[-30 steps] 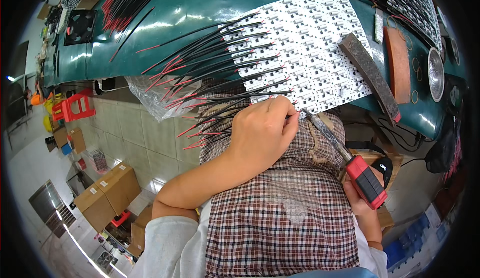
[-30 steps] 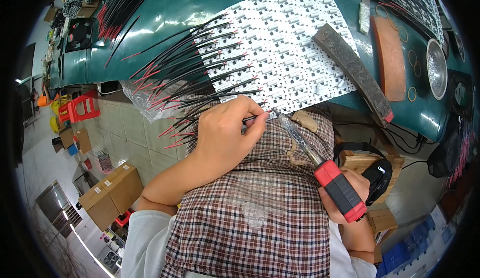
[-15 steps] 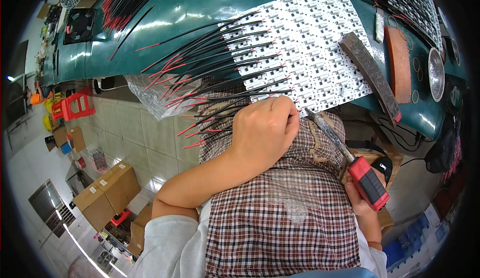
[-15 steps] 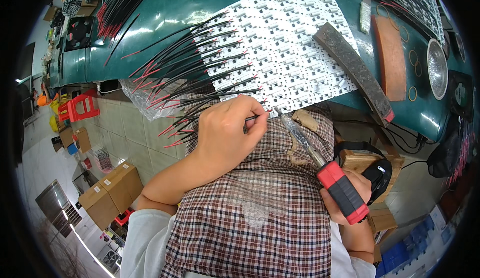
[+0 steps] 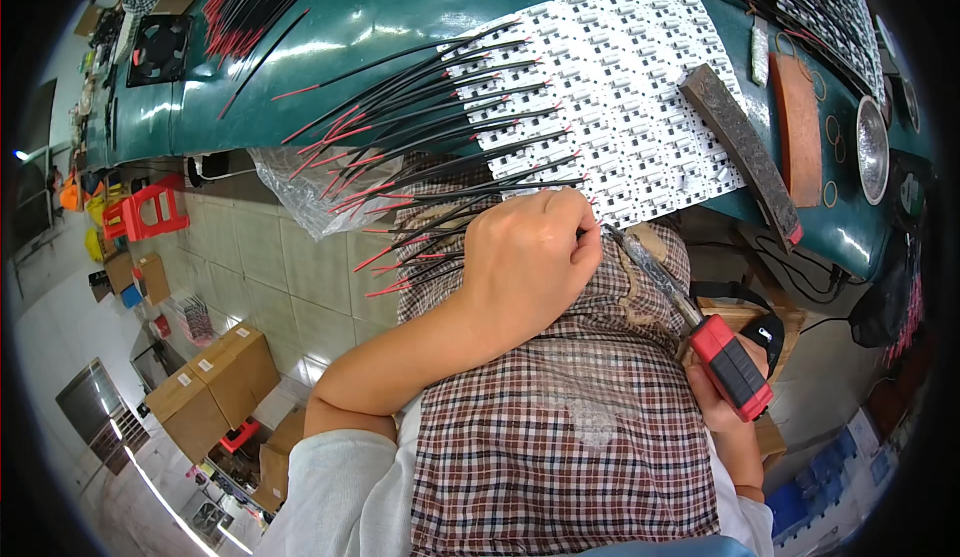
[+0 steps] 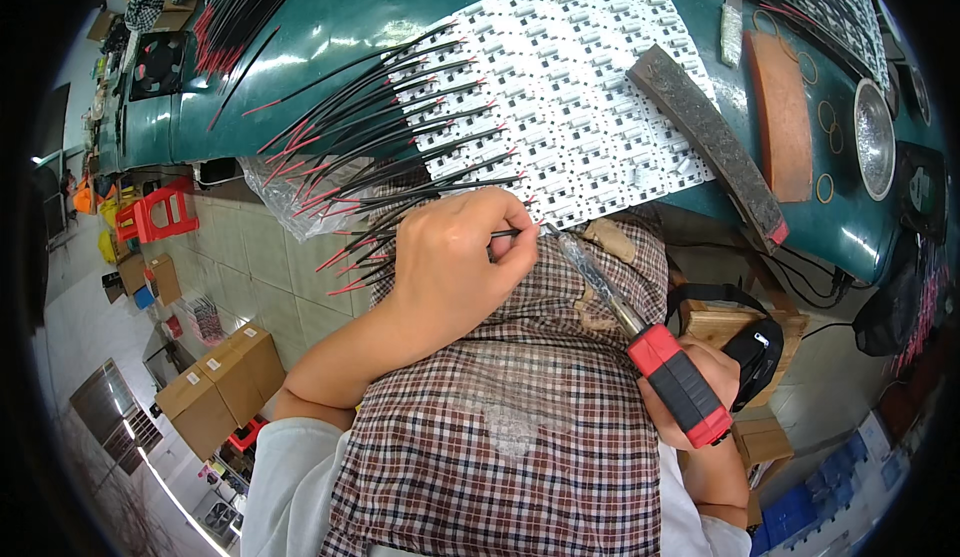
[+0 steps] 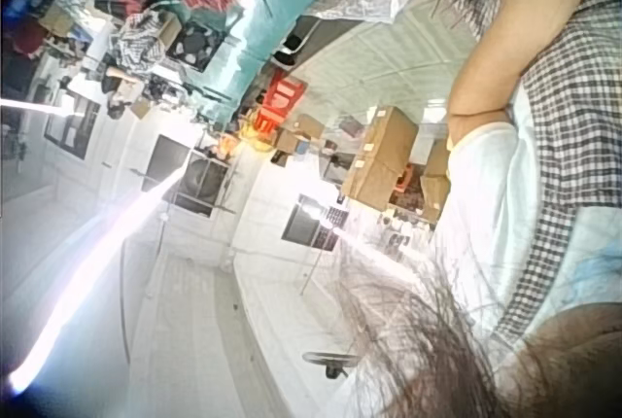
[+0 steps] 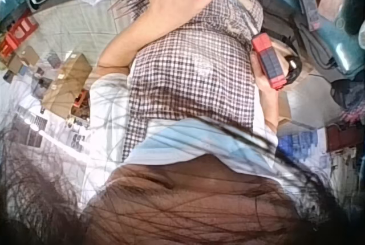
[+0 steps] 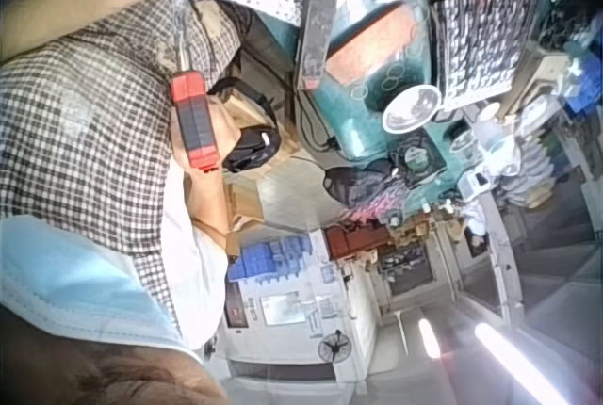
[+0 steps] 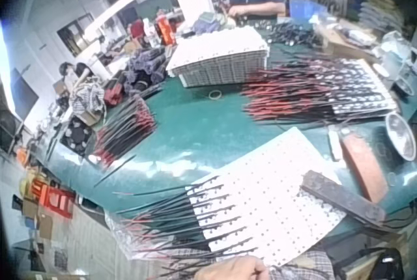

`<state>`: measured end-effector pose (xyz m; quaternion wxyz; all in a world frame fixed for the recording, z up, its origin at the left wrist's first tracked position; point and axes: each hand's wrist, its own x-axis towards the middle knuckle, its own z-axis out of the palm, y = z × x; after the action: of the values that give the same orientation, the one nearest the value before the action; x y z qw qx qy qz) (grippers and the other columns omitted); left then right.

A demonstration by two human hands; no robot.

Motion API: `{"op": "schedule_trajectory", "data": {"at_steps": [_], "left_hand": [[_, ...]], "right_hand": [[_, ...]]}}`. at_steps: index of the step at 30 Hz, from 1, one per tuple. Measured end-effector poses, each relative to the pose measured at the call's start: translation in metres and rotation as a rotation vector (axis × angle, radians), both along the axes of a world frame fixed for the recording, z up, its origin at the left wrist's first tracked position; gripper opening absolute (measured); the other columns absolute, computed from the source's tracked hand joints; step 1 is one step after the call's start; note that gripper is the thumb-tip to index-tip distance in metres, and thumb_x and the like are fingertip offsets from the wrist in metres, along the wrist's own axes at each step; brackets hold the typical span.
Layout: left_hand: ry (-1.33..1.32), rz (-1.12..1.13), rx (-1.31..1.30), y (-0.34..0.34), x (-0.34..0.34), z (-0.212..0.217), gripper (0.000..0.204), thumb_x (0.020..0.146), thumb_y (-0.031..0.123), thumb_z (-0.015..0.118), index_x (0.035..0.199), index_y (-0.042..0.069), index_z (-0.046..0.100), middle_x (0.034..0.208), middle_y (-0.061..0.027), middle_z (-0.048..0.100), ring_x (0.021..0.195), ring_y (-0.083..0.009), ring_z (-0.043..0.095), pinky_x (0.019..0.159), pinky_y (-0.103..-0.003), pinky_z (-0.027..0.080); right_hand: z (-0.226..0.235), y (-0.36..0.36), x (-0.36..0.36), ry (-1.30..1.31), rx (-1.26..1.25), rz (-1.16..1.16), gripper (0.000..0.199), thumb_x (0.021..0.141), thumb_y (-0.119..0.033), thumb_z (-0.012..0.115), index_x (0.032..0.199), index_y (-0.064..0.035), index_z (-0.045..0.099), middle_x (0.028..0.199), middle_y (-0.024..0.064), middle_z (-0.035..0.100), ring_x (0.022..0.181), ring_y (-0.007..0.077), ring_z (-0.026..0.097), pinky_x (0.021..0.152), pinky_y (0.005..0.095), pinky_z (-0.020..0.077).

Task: The person solders the stripped ends of wire bundles using a soldering iron over a panel on the workbench.

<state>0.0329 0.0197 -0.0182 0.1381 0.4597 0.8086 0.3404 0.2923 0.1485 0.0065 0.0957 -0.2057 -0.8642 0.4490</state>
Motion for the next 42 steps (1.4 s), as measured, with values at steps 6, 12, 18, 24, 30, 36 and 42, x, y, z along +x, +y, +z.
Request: {"op": "schedule_trajectory", "data": {"at_steps": [6, 12, 18, 24, 30, 36, 42], "left_hand": [[0.009, 0.013, -0.012, 0.001, -0.003, 0.0, 0.012, 0.074, 0.005, 0.076, 0.075, 0.009, 0.065, 0.061, -0.0014, 0.062, 0.052, -0.0149, 0.061, 0.05, -0.03, 0.048], [0.13, -0.022, -0.03, 0.001, -0.012, 0.015, 0.013, 0.073, 0.009, 0.078, 0.075, 0.01, 0.066, 0.07, -0.0032, 0.062, 0.064, -0.0223, 0.063, 0.058, -0.035, 0.049], [0.53, 0.184, 0.03, 0.014, -0.138, 0.03, 0.019, 0.076, 0.006, 0.069, 0.095, 0.006, 0.065, 0.09, -0.0128, 0.063, 0.086, -0.0347, 0.062, 0.077, -0.044, 0.051], [0.716, 0.385, -0.277, -0.022, -0.303, 0.012, 0.038, 0.068, 0.009, 0.073, 0.104, 0.009, 0.059, 0.102, -0.0112, 0.059, 0.098, -0.0335, 0.061, 0.082, -0.045, 0.051], [0.503, 0.374, -0.558, -0.055, -0.307, 0.025, 0.026, 0.075, 0.019, 0.076, 0.095, 0.009, 0.064, 0.097, -0.0111, 0.062, 0.091, -0.0321, 0.066, 0.079, -0.044, 0.052], [0.453, 0.316, -0.394, -0.057, -0.306, 0.007, 0.016, 0.087, 0.019, 0.072, 0.094, 0.008, 0.063, 0.097, -0.0102, 0.061, 0.092, -0.0335, 0.064, 0.076, -0.045, 0.052], [1.046, 0.288, -0.084, -0.018, -0.324, -0.006, 0.03, 0.076, 0.012, 0.076, 0.1, 0.009, 0.059, 0.097, -0.0084, 0.059, 0.092, -0.0289, 0.06, 0.077, -0.04, 0.049]], "right_hand": [[-0.006, -0.004, 0.01, 0.047, 0.05, -0.103, 0.021, 0.063, -0.004, 0.074, 0.082, -0.0004, 0.065, 0.076, 0.0132, 0.063, 0.061, 0.0303, 0.062, 0.057, 0.0343, 0.0504], [-0.024, 0.002, 0.032, 0.006, -0.146, -0.297, 0.019, 0.073, -0.005, 0.073, 0.091, -0.002, 0.067, 0.078, 0.0116, 0.063, 0.061, 0.029, 0.059, 0.059, 0.0358, 0.0467], [-0.023, 0.014, 0.025, 0.062, -0.135, -0.225, 0.017, 0.097, -0.012, 0.058, 0.107, 0.0016, 0.059, 0.086, 0.0051, 0.055, 0.069, 0.0115, 0.049, 0.059, 0.0266, 0.0396], [-0.027, 0.017, 0.017, 0.111, -0.044, -0.251, 0.015, 0.097, -0.007, 0.058, 0.11, 0.0014, 0.059, 0.086, 0.0029, 0.056, 0.064, 0.0079, 0.047, 0.059, 0.0249, 0.04], [-0.003, 0.011, -0.007, 0.043, -0.407, -0.53, 0.013, 0.09, -0.008, 0.066, 0.093, 0.0017, 0.058, 0.072, 0.0067, 0.057, 0.064, 0.0182, 0.056, 0.059, 0.0325, 0.044], [-0.021, 0.027, -0.008, 0.066, 0.059, -0.193, 0.014, 0.098, -0.012, 0.06, 0.104, 0.0001, 0.058, 0.083, 0.0044, 0.056, 0.066, 0.008, 0.05, 0.057, 0.0242, 0.0401], [-0.031, 0.026, -0.005, -0.033, -0.042, -0.324, 0.012, 0.099, -0.016, 0.059, 0.101, -0.0037, 0.059, 0.076, 0.0011, 0.055, 0.061, 0.0069, 0.048, 0.054, 0.0241, 0.0383]]}}
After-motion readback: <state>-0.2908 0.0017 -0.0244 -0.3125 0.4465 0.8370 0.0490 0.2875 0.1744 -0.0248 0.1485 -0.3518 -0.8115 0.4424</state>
